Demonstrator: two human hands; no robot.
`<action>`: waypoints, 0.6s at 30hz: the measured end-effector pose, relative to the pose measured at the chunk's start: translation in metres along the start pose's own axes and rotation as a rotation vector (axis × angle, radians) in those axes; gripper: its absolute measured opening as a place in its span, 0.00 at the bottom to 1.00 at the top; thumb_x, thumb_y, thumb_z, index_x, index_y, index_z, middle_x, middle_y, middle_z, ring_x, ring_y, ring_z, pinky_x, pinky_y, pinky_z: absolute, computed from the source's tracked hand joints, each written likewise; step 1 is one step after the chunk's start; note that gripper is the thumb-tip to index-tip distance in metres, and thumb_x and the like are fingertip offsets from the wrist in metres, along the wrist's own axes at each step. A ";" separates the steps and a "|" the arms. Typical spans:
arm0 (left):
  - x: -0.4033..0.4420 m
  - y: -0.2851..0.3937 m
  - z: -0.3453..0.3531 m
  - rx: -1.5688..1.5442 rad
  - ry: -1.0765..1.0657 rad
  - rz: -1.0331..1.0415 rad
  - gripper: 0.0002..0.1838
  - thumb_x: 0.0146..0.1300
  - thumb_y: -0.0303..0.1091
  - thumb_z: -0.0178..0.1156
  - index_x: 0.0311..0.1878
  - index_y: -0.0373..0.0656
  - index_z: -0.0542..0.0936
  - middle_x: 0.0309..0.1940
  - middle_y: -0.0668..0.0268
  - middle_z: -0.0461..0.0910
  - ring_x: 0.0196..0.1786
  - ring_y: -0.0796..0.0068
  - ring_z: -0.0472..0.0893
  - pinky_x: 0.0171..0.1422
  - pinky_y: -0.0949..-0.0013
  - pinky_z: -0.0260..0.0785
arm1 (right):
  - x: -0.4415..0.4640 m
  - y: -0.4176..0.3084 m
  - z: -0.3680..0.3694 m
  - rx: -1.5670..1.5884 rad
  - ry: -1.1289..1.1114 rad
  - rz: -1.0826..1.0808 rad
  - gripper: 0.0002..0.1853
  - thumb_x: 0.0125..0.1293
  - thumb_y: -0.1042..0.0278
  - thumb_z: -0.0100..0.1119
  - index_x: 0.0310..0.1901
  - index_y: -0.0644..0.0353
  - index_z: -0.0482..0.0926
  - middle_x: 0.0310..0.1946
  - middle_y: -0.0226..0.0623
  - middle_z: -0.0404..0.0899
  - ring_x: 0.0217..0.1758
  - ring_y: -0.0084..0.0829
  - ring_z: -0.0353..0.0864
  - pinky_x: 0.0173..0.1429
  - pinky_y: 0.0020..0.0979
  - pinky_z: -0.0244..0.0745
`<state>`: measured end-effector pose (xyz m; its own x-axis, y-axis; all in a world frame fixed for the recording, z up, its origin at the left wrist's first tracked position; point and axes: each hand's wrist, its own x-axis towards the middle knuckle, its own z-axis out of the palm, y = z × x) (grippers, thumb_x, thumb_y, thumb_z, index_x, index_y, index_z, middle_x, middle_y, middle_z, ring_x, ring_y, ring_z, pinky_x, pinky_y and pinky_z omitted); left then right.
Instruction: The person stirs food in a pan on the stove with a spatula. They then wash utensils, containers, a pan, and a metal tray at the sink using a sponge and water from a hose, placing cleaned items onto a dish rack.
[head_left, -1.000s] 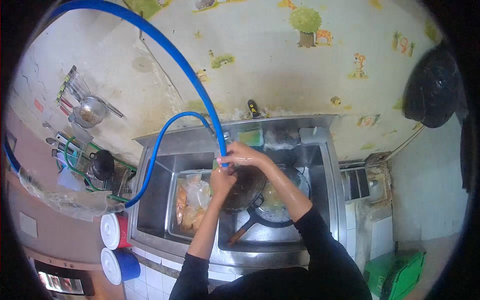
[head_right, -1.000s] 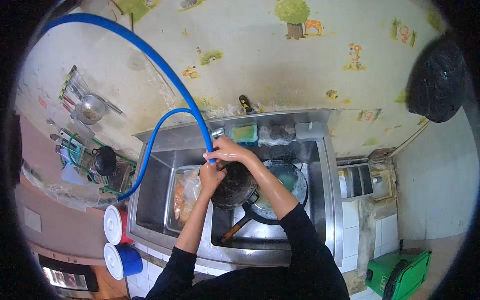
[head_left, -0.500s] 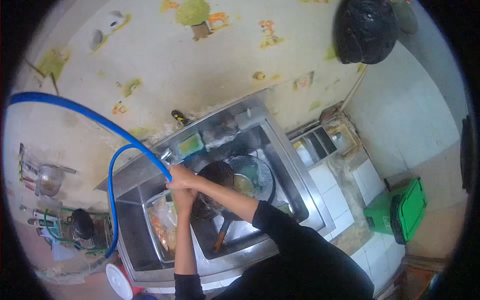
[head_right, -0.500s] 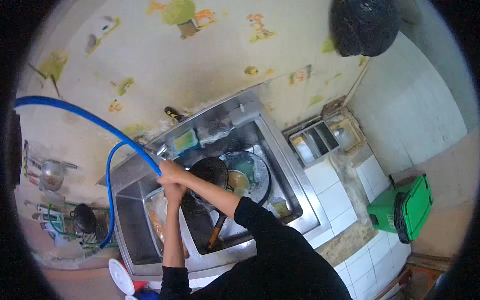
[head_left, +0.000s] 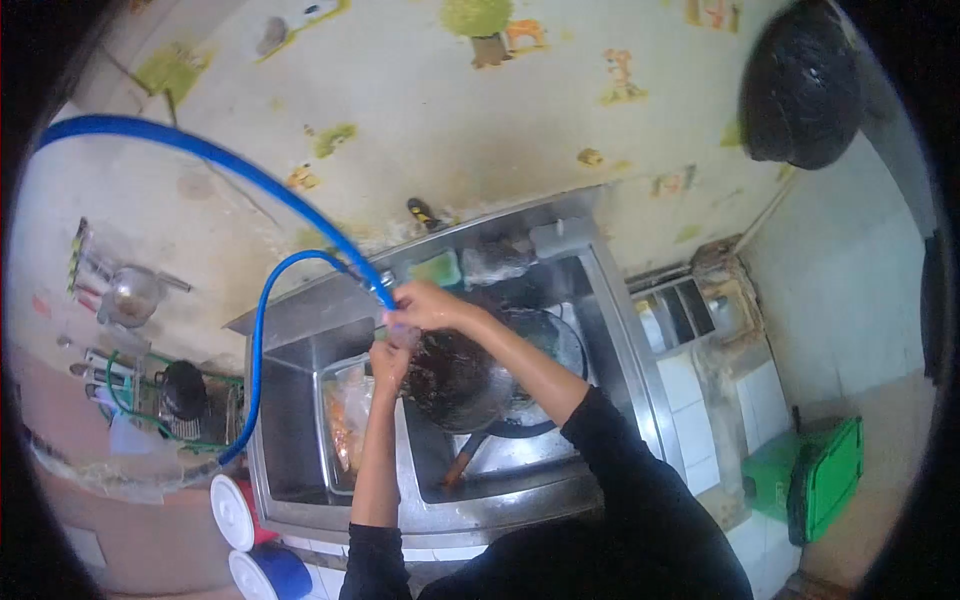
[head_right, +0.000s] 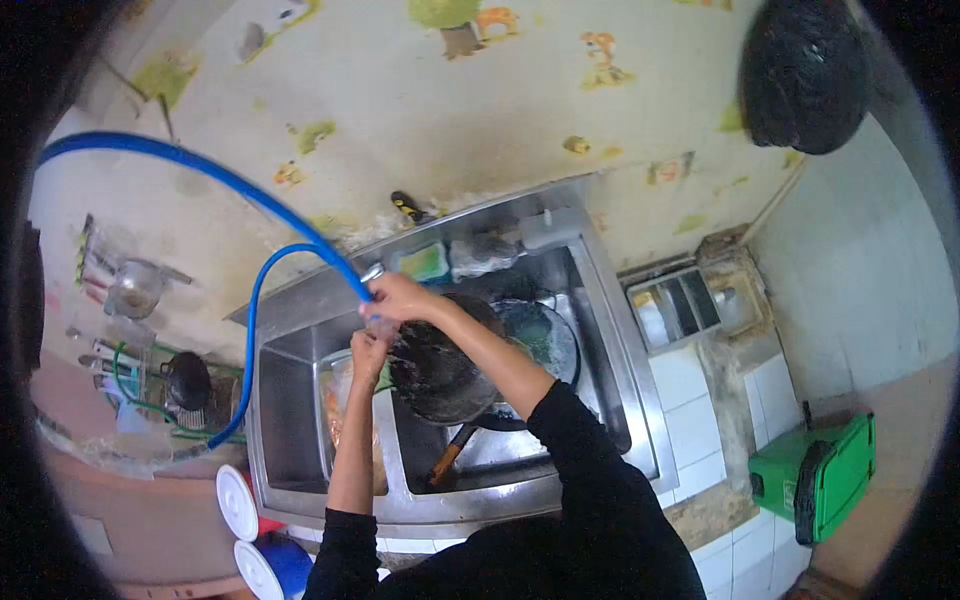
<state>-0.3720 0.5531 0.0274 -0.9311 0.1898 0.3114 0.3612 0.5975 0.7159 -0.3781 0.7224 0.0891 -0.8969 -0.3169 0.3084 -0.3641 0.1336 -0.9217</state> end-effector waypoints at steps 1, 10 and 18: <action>0.002 0.005 -0.007 -0.022 -0.095 -0.193 0.17 0.50 0.42 0.60 0.21 0.35 0.76 0.15 0.64 0.73 0.20 0.72 0.73 0.25 0.70 0.62 | 0.005 0.000 -0.001 0.004 -0.017 -0.012 0.15 0.54 0.59 0.60 0.31 0.65 0.78 0.23 0.35 0.79 0.27 0.21 0.77 0.32 0.24 0.72; -0.003 -0.020 -0.027 -0.436 -0.130 -0.674 0.13 0.50 0.41 0.62 0.19 0.41 0.76 0.15 0.67 0.74 0.16 0.78 0.71 0.20 0.77 0.61 | 0.027 0.003 -0.003 -0.317 0.038 0.112 0.10 0.46 0.65 0.63 0.29 0.63 0.80 0.21 0.36 0.80 0.22 0.25 0.78 0.30 0.26 0.72; -0.009 0.012 -0.062 -0.486 -0.069 -0.708 0.16 0.50 0.40 0.60 0.16 0.39 0.75 0.13 0.65 0.74 0.14 0.78 0.70 0.17 0.77 0.57 | 0.027 0.008 0.002 -0.453 0.061 0.073 0.14 0.38 0.58 0.66 0.21 0.61 0.80 0.17 0.41 0.77 0.20 0.34 0.77 0.27 0.33 0.69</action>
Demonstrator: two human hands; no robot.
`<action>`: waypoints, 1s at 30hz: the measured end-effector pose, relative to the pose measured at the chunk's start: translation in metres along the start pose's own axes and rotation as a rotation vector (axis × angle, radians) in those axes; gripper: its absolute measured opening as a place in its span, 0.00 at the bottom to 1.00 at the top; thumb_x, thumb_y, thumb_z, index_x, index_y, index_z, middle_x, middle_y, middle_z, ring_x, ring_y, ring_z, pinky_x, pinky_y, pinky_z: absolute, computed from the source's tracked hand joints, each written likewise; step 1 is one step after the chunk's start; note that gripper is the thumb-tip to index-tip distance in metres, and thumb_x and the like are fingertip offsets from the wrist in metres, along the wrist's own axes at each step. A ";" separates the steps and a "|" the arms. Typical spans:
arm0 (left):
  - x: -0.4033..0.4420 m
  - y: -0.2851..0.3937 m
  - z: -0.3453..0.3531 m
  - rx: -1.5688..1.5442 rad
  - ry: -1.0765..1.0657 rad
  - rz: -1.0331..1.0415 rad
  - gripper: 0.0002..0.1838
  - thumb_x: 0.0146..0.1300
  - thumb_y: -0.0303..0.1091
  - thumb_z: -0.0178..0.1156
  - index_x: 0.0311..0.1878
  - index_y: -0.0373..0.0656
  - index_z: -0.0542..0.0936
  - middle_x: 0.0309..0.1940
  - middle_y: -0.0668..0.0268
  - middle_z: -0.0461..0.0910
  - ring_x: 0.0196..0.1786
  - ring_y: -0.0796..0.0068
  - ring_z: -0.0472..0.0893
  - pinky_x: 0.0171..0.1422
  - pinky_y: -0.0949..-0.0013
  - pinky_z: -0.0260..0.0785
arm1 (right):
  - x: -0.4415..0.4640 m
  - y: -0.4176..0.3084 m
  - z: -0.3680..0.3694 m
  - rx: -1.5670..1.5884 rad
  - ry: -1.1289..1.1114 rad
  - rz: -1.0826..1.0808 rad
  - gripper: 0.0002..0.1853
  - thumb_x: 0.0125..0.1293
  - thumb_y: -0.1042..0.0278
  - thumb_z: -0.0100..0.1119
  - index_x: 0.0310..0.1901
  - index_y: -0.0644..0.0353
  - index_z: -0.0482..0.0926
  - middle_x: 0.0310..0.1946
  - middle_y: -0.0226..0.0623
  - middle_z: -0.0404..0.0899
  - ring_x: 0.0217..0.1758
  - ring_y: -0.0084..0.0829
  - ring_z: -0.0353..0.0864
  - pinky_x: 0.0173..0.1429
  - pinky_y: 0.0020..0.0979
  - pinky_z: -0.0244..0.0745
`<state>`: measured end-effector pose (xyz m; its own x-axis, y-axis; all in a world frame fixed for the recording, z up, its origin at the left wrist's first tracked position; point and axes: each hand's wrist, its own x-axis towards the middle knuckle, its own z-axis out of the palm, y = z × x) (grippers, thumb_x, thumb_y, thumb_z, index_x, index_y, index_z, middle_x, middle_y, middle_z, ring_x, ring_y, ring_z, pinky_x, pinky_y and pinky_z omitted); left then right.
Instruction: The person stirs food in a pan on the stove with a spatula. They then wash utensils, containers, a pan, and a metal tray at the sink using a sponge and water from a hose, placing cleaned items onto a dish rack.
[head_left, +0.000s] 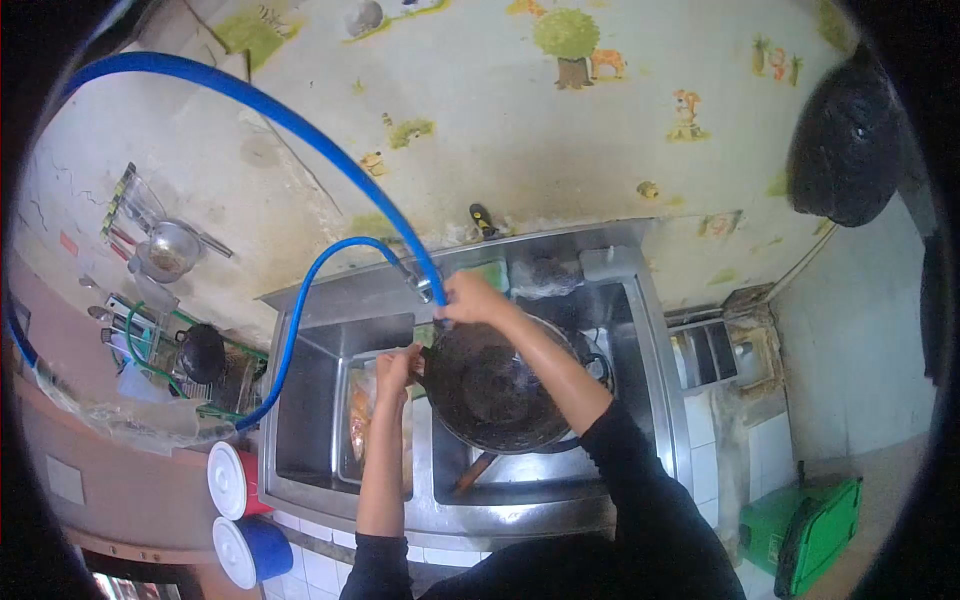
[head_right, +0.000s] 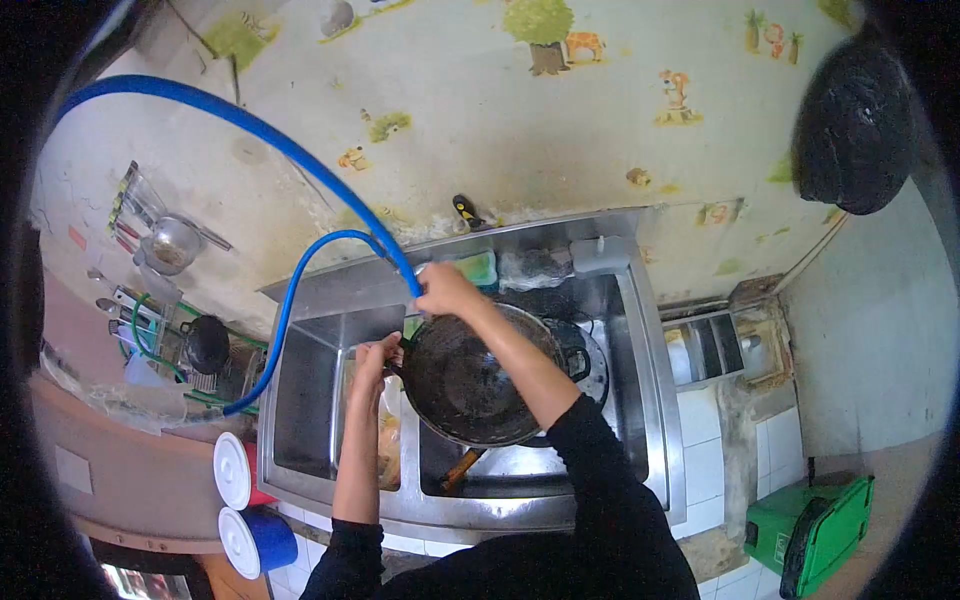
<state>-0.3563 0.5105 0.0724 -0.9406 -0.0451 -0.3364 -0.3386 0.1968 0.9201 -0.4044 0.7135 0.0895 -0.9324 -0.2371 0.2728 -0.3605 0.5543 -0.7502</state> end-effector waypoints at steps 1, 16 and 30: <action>-0.006 0.005 -0.004 0.017 0.042 0.017 0.16 0.50 0.40 0.61 0.16 0.39 0.75 0.12 0.66 0.73 0.14 0.78 0.70 0.17 0.77 0.57 | -0.004 -0.007 -0.017 -0.023 0.015 0.065 0.13 0.38 0.59 0.66 0.21 0.60 0.80 0.17 0.42 0.77 0.21 0.36 0.78 0.29 0.33 0.70; -0.059 0.044 -0.024 0.016 0.181 0.171 0.16 0.52 0.41 0.61 0.20 0.36 0.78 0.17 0.65 0.74 0.20 0.78 0.72 0.21 0.76 0.61 | -0.003 -0.009 -0.025 0.328 0.008 0.205 0.12 0.40 0.62 0.65 0.22 0.63 0.79 0.17 0.43 0.77 0.22 0.34 0.80 0.32 0.32 0.74; -0.002 0.021 0.015 -0.238 0.109 0.481 0.16 0.56 0.34 0.59 0.15 0.38 0.75 0.17 0.71 0.71 0.21 0.85 0.65 0.26 0.77 0.55 | -0.050 -0.058 0.023 0.524 -0.201 0.195 0.11 0.46 0.67 0.65 0.23 0.68 0.78 0.18 0.40 0.79 0.21 0.26 0.80 0.27 0.24 0.75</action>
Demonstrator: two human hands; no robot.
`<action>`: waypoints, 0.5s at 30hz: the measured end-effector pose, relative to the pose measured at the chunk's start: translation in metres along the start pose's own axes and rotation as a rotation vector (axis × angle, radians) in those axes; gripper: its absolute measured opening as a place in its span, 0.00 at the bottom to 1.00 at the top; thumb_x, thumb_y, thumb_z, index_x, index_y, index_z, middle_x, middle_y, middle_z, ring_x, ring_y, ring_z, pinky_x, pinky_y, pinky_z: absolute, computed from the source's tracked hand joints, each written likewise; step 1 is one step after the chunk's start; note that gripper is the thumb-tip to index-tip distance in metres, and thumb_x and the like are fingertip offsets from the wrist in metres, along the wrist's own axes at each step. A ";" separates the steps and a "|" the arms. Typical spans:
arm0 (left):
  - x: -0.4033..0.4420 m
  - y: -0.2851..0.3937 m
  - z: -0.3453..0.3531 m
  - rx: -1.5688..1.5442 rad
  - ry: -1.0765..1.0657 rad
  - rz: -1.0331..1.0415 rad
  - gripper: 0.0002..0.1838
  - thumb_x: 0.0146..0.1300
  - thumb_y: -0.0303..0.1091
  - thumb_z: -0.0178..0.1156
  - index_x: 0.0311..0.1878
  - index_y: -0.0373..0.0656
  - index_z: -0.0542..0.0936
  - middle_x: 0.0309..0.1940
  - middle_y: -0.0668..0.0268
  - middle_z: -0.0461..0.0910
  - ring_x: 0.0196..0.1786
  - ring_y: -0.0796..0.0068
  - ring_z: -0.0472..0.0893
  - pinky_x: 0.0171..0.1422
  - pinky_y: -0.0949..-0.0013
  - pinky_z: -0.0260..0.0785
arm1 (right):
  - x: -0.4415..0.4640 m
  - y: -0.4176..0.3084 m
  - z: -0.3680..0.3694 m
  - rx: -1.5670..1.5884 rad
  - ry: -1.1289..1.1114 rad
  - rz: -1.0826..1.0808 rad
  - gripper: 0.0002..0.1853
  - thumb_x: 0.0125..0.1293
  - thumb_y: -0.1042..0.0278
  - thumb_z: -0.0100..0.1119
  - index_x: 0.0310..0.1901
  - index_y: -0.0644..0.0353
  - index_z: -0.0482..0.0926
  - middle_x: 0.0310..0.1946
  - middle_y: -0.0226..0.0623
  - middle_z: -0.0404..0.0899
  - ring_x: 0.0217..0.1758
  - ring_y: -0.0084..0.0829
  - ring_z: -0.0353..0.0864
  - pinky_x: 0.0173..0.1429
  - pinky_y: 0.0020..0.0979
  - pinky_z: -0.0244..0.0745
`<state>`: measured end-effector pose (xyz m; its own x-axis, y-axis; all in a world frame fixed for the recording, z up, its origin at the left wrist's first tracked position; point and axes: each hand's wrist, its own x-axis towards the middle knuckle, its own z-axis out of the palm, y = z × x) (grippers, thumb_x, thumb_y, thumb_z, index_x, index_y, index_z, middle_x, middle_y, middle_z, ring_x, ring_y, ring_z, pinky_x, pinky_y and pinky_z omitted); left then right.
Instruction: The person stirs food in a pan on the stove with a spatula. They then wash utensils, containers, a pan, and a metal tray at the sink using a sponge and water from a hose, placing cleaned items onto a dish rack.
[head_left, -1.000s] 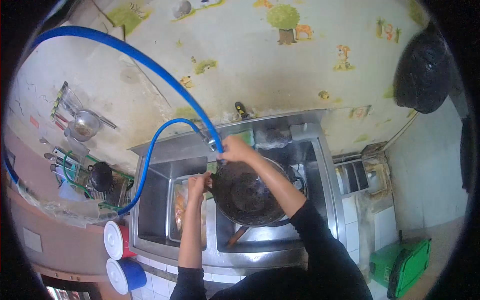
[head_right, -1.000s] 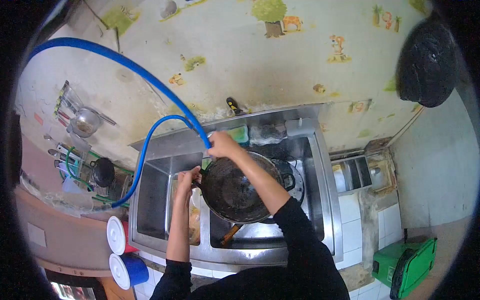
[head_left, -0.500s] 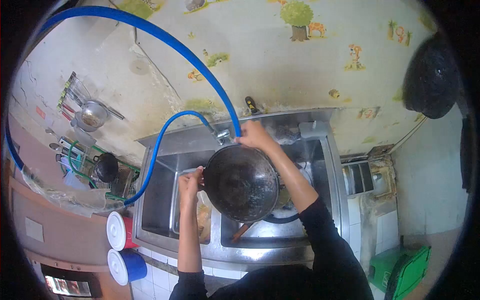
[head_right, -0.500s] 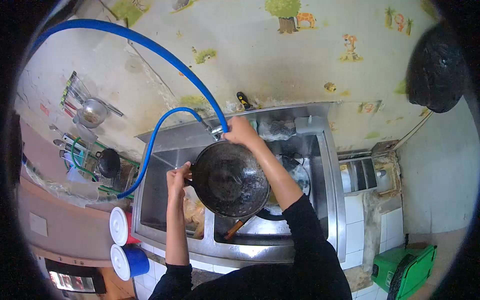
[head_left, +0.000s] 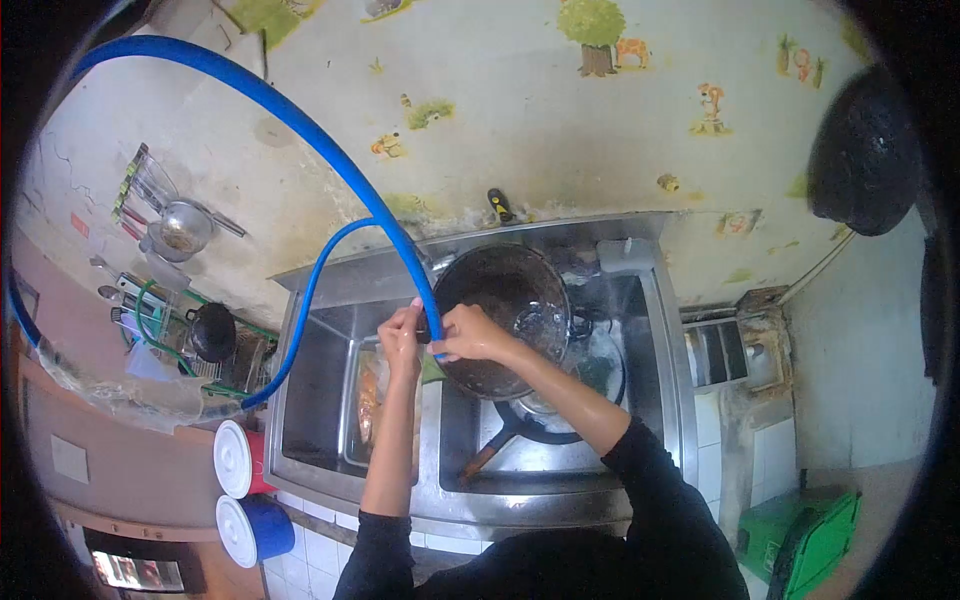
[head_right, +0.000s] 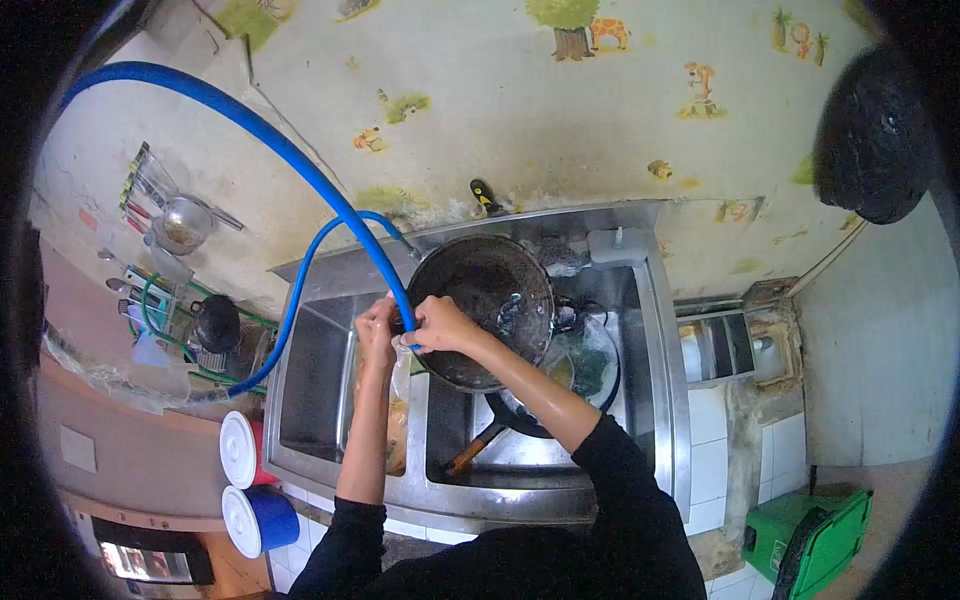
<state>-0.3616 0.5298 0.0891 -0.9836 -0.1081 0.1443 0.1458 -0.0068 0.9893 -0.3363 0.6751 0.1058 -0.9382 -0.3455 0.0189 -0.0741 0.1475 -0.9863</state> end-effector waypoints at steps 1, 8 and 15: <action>0.005 0.000 0.000 -0.032 -0.030 -0.049 0.17 0.56 0.36 0.59 0.14 0.37 0.74 0.16 0.72 0.71 0.20 0.85 0.64 0.24 0.77 0.54 | -0.004 -0.002 -0.004 -0.026 -0.045 0.045 0.11 0.47 0.67 0.64 0.25 0.68 0.78 0.20 0.40 0.79 0.23 0.26 0.81 0.29 0.24 0.76; 0.029 0.024 0.026 0.235 -0.036 0.135 0.17 0.56 0.39 0.57 0.16 0.37 0.75 0.15 0.73 0.71 0.20 0.86 0.64 0.22 0.78 0.53 | -0.030 -0.003 -0.021 -0.033 -0.126 0.090 0.11 0.48 0.67 0.63 0.26 0.68 0.79 0.22 0.41 0.80 0.24 0.27 0.81 0.30 0.24 0.76; 0.043 0.029 0.042 0.385 -0.034 0.149 0.20 0.52 0.43 0.61 0.17 0.34 0.76 0.14 0.70 0.72 0.19 0.83 0.67 0.23 0.74 0.57 | -0.048 -0.016 -0.043 -0.202 -0.197 0.094 0.13 0.48 0.63 0.62 0.25 0.67 0.79 0.20 0.39 0.80 0.22 0.26 0.81 0.30 0.24 0.74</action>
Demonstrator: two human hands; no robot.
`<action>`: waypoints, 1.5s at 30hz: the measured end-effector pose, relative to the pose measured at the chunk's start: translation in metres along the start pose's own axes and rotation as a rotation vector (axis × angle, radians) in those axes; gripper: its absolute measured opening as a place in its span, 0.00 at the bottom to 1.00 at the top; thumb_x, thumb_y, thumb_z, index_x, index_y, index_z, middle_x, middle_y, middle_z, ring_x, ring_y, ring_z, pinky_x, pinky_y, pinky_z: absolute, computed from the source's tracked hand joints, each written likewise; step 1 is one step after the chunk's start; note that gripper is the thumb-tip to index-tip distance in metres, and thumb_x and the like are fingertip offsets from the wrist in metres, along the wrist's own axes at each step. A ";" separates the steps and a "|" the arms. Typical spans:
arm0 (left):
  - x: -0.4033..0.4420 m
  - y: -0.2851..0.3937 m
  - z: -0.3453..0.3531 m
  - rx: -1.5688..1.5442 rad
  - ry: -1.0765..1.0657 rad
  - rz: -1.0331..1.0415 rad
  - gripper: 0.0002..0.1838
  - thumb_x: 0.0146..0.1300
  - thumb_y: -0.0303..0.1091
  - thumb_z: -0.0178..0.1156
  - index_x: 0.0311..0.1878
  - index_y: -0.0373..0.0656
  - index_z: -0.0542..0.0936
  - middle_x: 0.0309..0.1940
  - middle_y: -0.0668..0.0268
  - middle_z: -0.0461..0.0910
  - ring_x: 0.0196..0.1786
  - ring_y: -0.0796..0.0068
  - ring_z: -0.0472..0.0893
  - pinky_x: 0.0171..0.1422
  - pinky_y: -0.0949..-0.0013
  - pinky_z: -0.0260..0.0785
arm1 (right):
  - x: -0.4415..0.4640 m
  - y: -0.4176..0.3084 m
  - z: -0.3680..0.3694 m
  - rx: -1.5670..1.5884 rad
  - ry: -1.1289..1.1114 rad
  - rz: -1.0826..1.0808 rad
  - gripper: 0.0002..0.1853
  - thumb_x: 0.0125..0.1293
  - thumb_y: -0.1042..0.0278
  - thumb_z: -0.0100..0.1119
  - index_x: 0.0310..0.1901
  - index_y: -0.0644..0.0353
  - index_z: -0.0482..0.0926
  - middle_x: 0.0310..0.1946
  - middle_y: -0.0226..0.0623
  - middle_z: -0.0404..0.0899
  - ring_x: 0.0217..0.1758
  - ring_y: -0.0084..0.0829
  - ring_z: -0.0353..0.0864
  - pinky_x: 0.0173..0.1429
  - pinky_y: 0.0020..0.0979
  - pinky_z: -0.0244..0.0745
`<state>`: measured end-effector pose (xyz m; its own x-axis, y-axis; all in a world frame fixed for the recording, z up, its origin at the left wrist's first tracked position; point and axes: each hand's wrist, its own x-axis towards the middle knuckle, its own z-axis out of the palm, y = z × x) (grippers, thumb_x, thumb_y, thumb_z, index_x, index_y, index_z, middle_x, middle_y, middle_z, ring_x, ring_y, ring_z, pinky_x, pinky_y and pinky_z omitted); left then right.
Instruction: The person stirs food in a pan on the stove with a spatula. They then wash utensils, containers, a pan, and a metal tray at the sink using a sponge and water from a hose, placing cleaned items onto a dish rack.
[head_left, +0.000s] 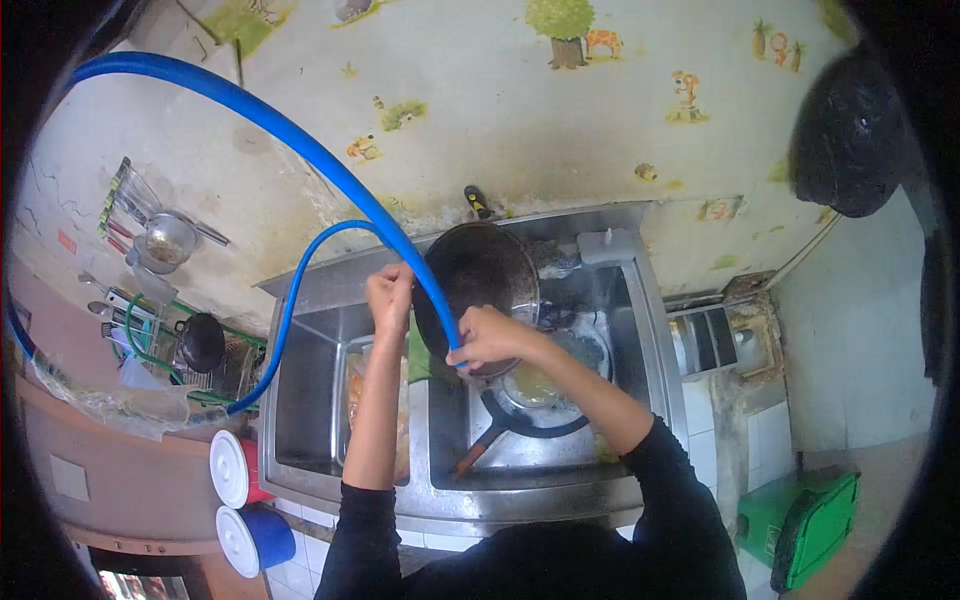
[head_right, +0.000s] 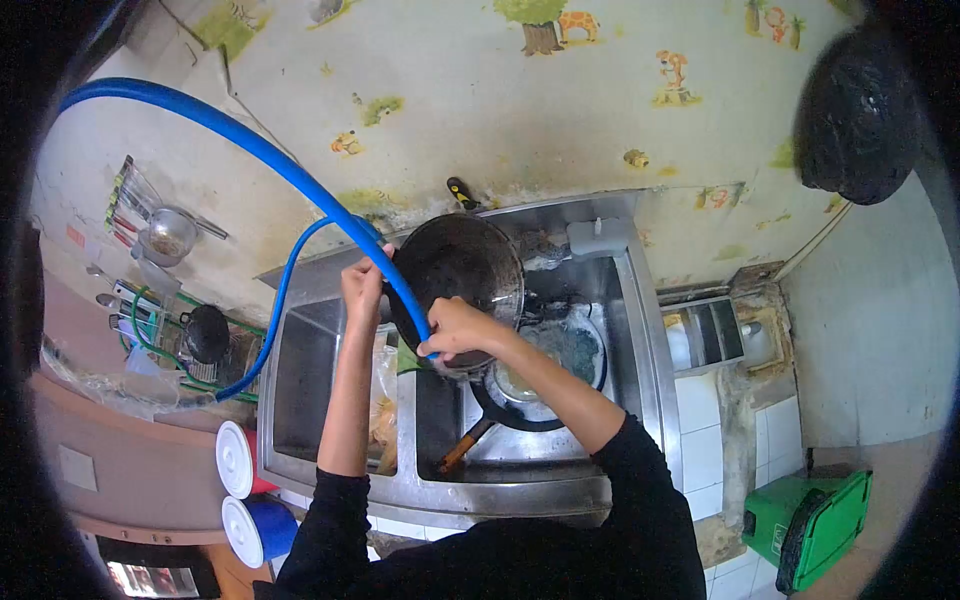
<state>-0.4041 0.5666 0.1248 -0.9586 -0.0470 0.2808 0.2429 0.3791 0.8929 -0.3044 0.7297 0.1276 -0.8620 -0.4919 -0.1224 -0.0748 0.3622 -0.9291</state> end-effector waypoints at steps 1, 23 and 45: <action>-0.001 0.002 0.001 -0.002 -0.002 0.001 0.20 0.52 0.43 0.61 0.17 0.34 0.76 0.14 0.70 0.72 0.19 0.83 0.67 0.23 0.74 0.57 | 0.000 0.002 -0.005 -0.031 0.036 0.024 0.13 0.47 0.63 0.62 0.25 0.67 0.79 0.20 0.39 0.80 0.22 0.27 0.81 0.30 0.24 0.74; -0.058 -0.087 0.054 0.306 -0.685 0.152 0.18 0.50 0.46 0.58 0.35 0.39 0.77 0.36 0.56 0.78 0.43 0.63 0.77 0.47 0.61 0.67 | 0.052 0.022 -0.008 0.191 0.331 -0.081 0.08 0.55 0.68 0.57 0.31 0.65 0.73 0.23 0.35 0.78 0.23 0.21 0.75 0.27 0.23 0.70; -0.090 -0.099 0.073 0.339 -0.560 -0.057 0.19 0.45 0.45 0.60 0.28 0.36 0.76 0.23 0.60 0.77 0.23 0.64 0.77 0.29 0.61 0.65 | 0.051 0.035 -0.002 0.303 0.320 -0.120 0.16 0.47 0.56 0.63 0.26 0.63 0.77 0.21 0.40 0.79 0.25 0.31 0.79 0.32 0.30 0.71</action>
<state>-0.3527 0.6006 -0.0147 -0.9231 0.3780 -0.0708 0.2174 0.6647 0.7148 -0.3516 0.7189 0.0899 -0.9711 -0.2302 0.0624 -0.0750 0.0464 -0.9961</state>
